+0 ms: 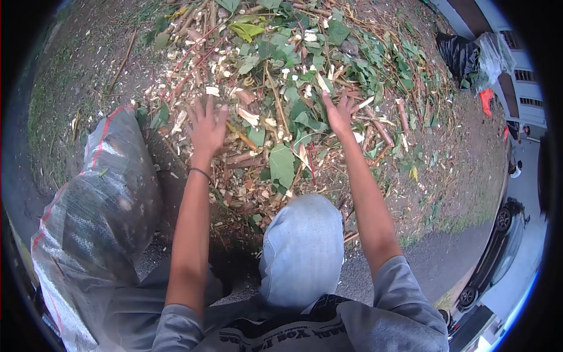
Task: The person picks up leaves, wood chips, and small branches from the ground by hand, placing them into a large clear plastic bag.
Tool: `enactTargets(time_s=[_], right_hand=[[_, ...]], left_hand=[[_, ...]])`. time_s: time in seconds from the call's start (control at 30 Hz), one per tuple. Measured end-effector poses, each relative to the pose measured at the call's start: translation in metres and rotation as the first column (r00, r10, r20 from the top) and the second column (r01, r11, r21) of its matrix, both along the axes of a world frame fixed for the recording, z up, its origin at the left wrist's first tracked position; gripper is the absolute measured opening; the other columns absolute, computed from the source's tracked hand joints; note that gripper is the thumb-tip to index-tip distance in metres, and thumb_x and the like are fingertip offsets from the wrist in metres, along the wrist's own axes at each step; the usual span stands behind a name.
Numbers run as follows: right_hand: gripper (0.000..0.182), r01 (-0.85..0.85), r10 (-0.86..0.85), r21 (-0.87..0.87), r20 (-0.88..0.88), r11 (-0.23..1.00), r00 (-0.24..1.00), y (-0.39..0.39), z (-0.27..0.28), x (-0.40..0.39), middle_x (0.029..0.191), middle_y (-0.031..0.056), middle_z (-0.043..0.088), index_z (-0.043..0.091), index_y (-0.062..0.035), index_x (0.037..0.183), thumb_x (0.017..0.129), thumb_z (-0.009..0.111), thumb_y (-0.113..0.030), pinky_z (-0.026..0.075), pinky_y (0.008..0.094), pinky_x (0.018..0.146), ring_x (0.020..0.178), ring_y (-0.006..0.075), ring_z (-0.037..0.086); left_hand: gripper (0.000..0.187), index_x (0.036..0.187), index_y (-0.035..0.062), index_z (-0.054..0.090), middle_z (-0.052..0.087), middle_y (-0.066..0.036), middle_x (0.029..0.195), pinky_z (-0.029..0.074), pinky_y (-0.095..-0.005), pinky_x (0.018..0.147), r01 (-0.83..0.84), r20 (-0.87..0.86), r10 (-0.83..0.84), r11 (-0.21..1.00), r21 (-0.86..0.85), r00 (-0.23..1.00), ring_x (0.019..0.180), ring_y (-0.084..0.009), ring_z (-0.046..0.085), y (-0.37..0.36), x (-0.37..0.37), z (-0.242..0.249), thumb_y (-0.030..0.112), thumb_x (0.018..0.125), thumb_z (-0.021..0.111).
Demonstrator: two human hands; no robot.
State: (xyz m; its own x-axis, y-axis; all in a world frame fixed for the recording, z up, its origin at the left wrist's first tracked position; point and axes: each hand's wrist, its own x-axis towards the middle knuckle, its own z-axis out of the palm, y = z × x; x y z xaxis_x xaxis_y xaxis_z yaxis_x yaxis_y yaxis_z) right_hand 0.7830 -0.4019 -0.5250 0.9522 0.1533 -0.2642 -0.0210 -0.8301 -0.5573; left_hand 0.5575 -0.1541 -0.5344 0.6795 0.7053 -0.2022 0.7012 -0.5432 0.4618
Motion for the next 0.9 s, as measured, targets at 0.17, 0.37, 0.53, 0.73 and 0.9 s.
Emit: enactTargets(time_s=[0.17,0.37,0.53,0.73,0.9], right_hand=[[0.090,-0.104,0.101,-0.052,-0.058,0.993,0.993,0.021,-0.040,-0.049,0.156,0.0322,0.016,0.028,-0.0017,0.150,0.091,0.043,-0.068,0.008,0.0543,0.118,0.145,0.0470,0.016],[0.069,-0.268,0.262,0.028,0.133,0.963,0.956,0.014,-0.041,-0.069,0.142,0.0344,0.039,0.044,0.0036,0.129,0.091,0.050,-0.055,0.020,0.0565,0.114,0.133,0.0479,0.036],[0.069,-0.429,0.422,0.029,0.132,0.903,0.897,0.012,-0.043,-0.088,0.133,0.0325,0.045,0.043,0.0040,0.132,0.086,0.057,-0.046,0.028,0.0583,0.106,0.123,0.0499,0.041],[0.077,-0.497,0.470,0.121,0.200,0.859,0.860,0.017,-0.019,-0.120,0.127,0.0318,0.045,0.041,0.0071,0.132,0.081,0.062,-0.047,0.028,0.0614,0.106,0.123,0.0534,0.037],[0.080,-0.620,0.616,-0.017,0.133,0.785,0.776,0.006,0.004,-0.104,0.125,0.0324,0.046,0.046,0.0104,0.126,0.087,0.056,-0.059,0.025,0.0609,0.110,0.124,0.0519,0.037]], left_hand=[[0.076,0.154,0.0259,0.031,0.016,-0.021,0.161,0.009,-0.0561,0.119,-0.095,-0.137,0.084,0.993,-0.075,0.987,0.148,-0.0421,0.013,-0.053,0.003,-0.013,0.071,0.093,0.031],[0.072,0.144,0.0175,0.048,0.034,-0.017,0.153,0.021,-0.0461,0.116,-0.166,0.034,0.180,0.956,-0.242,0.983,0.140,-0.0370,0.035,-0.073,0.010,0.001,0.068,0.094,0.035],[0.075,0.141,0.0072,0.049,0.039,-0.017,0.150,0.026,-0.0420,0.111,-0.133,0.168,0.252,0.846,-0.516,0.953,0.135,-0.0367,0.040,-0.074,0.002,0.009,0.063,0.092,0.043],[0.075,0.142,-0.0004,0.047,0.048,-0.015,0.143,0.027,-0.0362,0.111,-0.002,0.265,0.444,0.515,-0.857,0.856,0.133,-0.0268,0.042,-0.061,-0.015,-0.033,0.053,0.089,0.050],[0.078,0.150,0.0023,0.035,0.047,-0.012,0.143,0.027,-0.0352,0.113,0.134,0.222,0.473,0.213,-0.968,0.853,0.132,-0.0251,0.044,-0.041,-0.011,-0.018,0.053,0.092,0.051]])
